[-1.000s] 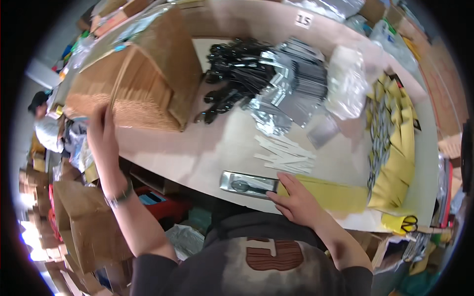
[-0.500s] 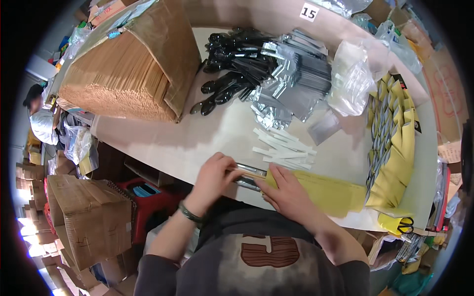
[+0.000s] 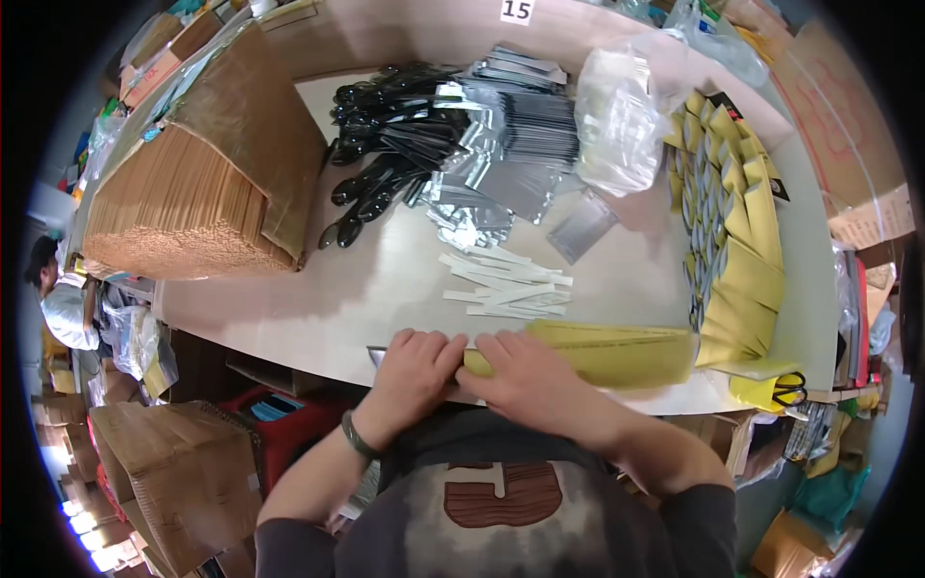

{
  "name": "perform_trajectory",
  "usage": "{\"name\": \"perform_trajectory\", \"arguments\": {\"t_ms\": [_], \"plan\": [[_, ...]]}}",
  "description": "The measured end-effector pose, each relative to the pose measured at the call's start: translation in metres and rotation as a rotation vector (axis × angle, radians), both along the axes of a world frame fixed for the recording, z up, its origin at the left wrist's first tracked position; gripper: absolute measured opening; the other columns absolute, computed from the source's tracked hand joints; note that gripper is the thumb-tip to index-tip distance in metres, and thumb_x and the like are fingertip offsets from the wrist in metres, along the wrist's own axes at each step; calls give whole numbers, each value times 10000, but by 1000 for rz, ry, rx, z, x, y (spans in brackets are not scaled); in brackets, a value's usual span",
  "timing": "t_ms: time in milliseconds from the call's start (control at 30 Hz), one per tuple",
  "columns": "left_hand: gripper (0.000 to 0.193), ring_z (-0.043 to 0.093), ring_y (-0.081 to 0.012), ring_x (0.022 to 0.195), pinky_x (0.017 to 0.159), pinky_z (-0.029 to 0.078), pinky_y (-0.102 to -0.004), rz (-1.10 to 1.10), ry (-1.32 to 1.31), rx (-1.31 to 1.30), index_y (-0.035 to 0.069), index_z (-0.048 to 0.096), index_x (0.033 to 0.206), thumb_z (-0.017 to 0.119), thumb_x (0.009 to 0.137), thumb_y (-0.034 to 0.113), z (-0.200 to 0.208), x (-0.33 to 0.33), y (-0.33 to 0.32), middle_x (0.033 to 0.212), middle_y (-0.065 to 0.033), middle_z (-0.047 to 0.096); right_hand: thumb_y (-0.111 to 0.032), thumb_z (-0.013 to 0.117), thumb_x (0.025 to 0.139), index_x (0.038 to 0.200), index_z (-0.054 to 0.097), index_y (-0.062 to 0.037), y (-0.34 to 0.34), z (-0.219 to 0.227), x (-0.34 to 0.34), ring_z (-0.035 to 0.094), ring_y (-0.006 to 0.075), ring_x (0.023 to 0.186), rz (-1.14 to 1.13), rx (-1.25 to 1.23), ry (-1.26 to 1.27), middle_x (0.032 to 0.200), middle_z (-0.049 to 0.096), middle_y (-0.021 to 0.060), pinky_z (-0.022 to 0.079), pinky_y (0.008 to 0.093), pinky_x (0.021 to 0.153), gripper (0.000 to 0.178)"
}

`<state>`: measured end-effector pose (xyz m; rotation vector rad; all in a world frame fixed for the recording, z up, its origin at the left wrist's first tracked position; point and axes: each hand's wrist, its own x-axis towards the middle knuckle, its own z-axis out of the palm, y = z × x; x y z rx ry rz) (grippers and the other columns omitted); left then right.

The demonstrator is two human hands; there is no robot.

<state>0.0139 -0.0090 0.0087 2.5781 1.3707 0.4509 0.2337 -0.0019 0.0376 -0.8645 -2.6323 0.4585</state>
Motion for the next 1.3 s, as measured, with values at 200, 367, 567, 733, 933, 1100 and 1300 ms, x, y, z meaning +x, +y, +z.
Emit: {"name": "perform_trajectory", "arguments": {"t_ms": [200,367,567,733,933,1100,1300], "plan": [[430,626,-349,762,671,509,-419,351,-214,-341,24,580,1011,796,683,201,9,-15,9,830,-158,618,-312,762,777,962,659,-60,63,17,200,580,335,1042,-520,169,-82,1072,585,163,489,386,880,328],[711,571,-349,1133,979,475,-393,-238,-597,-564,9,456,1364,771,762,221,-38,39,-19,1308,-212,519,-268,755,812,1130,630,-45,-9,-15,109,490,423,1247,-426,-699,201,1311,520,207,421,436,1039,408],[428,637,-325,933,803,519,-408,41,-546,-832,17,570,1115,738,748,162,0,40,-9,1006,-177,623,-394,638,925,1061,630,-31,-7,-40,58,584,397,1117,-429,-15,184,1180,602,205,478,477,936,388],[548,623,-376,913,768,532,-432,351,-192,-359,70,563,1171,791,674,117,-14,11,-12,1029,-144,596,-332,577,940,817,630,-38,-3,-42,25,637,404,744,-655,-466,-201,765,656,175,501,492,668,323],[687,631,-341,911,765,533,-417,233,-150,-374,86,548,1286,834,664,149,-11,-9,-11,1044,-119,589,-217,556,934,902,622,-46,3,-45,27,641,410,790,-633,-493,-247,808,660,179,499,508,700,186],[804,636,-332,928,784,535,-402,215,-132,-379,90,514,1355,870,640,178,-15,-15,-11,1030,-121,607,-202,587,895,892,622,-56,-2,-54,25,646,393,770,-637,-353,-112,781,659,161,499,503,702,150],[756,626,-338,869,747,520,-400,-54,-44,-376,71,533,1318,867,659,233,-7,-14,4,1016,-133,607,-296,642,820,796,647,-64,3,-48,6,653,353,709,-579,-561,-208,715,659,143,507,473,676,233]]}}
